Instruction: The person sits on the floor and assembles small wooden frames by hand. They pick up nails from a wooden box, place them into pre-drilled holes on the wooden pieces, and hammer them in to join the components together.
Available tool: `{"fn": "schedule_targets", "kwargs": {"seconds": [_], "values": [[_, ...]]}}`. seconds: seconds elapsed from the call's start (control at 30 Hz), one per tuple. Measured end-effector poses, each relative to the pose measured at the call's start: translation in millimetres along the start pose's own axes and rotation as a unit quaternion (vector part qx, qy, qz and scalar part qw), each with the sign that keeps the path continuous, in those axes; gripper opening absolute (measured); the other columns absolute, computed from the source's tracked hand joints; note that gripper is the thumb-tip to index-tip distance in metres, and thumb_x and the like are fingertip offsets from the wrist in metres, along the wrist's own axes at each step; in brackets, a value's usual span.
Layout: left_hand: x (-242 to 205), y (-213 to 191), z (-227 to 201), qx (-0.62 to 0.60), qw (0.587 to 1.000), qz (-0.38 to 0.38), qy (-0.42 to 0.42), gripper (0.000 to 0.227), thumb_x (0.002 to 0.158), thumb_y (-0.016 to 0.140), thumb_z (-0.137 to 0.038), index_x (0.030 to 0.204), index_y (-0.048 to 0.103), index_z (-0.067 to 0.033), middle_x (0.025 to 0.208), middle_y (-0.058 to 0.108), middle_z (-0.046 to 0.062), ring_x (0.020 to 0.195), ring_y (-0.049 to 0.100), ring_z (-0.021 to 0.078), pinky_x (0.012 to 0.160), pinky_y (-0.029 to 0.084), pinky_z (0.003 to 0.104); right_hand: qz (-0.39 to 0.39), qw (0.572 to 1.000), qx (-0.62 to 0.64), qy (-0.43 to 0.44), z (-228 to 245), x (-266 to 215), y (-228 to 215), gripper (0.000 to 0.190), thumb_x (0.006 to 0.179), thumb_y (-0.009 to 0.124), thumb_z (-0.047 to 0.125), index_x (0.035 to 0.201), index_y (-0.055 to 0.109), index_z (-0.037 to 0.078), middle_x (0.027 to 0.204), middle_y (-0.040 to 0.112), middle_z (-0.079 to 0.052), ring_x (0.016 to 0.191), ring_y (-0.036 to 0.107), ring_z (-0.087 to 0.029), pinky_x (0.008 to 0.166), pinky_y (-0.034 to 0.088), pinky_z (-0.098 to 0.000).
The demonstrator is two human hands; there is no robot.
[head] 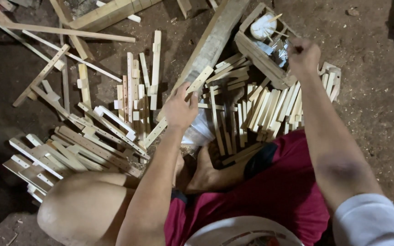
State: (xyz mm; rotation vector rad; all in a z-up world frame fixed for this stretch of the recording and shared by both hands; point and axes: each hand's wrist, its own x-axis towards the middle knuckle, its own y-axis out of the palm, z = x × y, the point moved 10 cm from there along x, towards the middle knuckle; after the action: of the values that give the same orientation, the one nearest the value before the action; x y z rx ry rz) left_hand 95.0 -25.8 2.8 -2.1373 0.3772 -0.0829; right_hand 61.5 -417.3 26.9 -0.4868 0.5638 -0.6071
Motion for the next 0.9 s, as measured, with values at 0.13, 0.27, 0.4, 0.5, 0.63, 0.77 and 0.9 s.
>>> {"fn": "schedule_targets", "kwargs": {"seconds": [0.13,0.27,0.4,0.5,0.63,0.77,0.9], "values": [[1.9,0.1,-1.9,0.003,1.000,0.000,0.002,0.044,0.102,0.054,-0.040,0.140,0.056,-0.0178,0.058,0.054,-0.008,0.043,0.038,0.0049,0.038,0.030,0.019,0.038,0.968,-0.248,-0.026,-7.7,35.3,24.8,0.037,0.098,0.073,0.027,0.133,0.065,0.018,0.107,0.061,-0.005,0.087,0.056,-0.019,0.072,0.055,-0.0275],[1.8,0.2,-0.5,0.017,1.000,0.016,-0.010,0.047,0.103,0.051,-0.043,0.143,0.056,-0.0193,0.053,0.047,-0.010,0.043,0.037,0.0050,0.038,0.028,0.020,0.120,0.875,-0.463,-0.080,-29.7,69.3,59.2,0.023,0.101,0.060,0.019,0.121,0.067,0.010,0.106,0.070,-0.014,0.097,0.070,-0.032,0.078,0.063,-0.0439],[3.5,1.5,-0.1,0.014,1.000,0.009,0.002,0.043,0.103,0.053,-0.040,0.141,0.058,-0.0193,0.052,0.047,-0.009,0.042,0.036,0.0056,0.037,0.028,0.020,0.109,0.938,-0.326,-0.038,-29.2,61.9,45.5,0.012,0.093,0.054,0.004,0.093,0.066,0.007,0.108,0.071,-0.011,0.105,0.068,-0.029,0.089,0.058,-0.0400],[2.5,1.9,1.1,0.020,1.000,-0.003,0.014,0.043,0.103,0.053,-0.042,0.139,0.059,-0.0197,0.050,0.045,-0.010,0.041,0.034,0.0056,0.036,0.027,0.021,0.075,0.980,-0.186,0.016,-18.7,39.0,25.7,0.027,0.103,0.057,0.009,0.115,0.078,0.022,0.114,0.075,0.003,0.080,0.067,-0.014,0.062,0.058,-0.0243],[-1.6,6.2,5.5,0.020,0.999,-0.044,-0.007,0.045,0.097,0.056,-0.045,0.136,0.062,-0.0235,0.077,0.061,0.004,0.065,0.057,0.0244,0.058,0.045,0.038,0.017,0.996,-0.081,-0.039,-21.0,26.1,4.4,0.016,0.099,0.073,0.028,0.107,0.078,0.015,0.073,0.071,-0.008,0.063,0.067,-0.013,0.079,0.052,-0.0295],[-4.1,2.6,8.1,0.002,0.992,-0.128,0.022,0.045,0.090,0.066,-0.042,0.131,0.066,-0.0240,0.105,0.073,0.014,0.090,0.074,0.0387,0.081,0.059,0.049,-0.001,0.980,-0.089,-0.175,-14.0,11.4,6.3,0.022,0.091,0.090,0.028,0.100,0.080,0.010,0.070,0.070,-0.012,0.068,0.071,-0.024,0.066,0.053,-0.0366],[4.3,-3.3,0.2,0.003,0.980,-0.189,0.059,0.050,0.087,0.073,-0.046,0.127,0.069,-0.0154,0.110,0.073,0.015,0.100,0.072,0.0385,0.094,0.055,0.049,0.089,0.986,-0.017,-0.139,39.6,-80.9,40.0,0.015,0.090,0.086,0.026,0.097,0.080,0.015,0.061,0.067,-0.003,0.059,0.062,-0.013,0.065,0.049,-0.0223]]}}
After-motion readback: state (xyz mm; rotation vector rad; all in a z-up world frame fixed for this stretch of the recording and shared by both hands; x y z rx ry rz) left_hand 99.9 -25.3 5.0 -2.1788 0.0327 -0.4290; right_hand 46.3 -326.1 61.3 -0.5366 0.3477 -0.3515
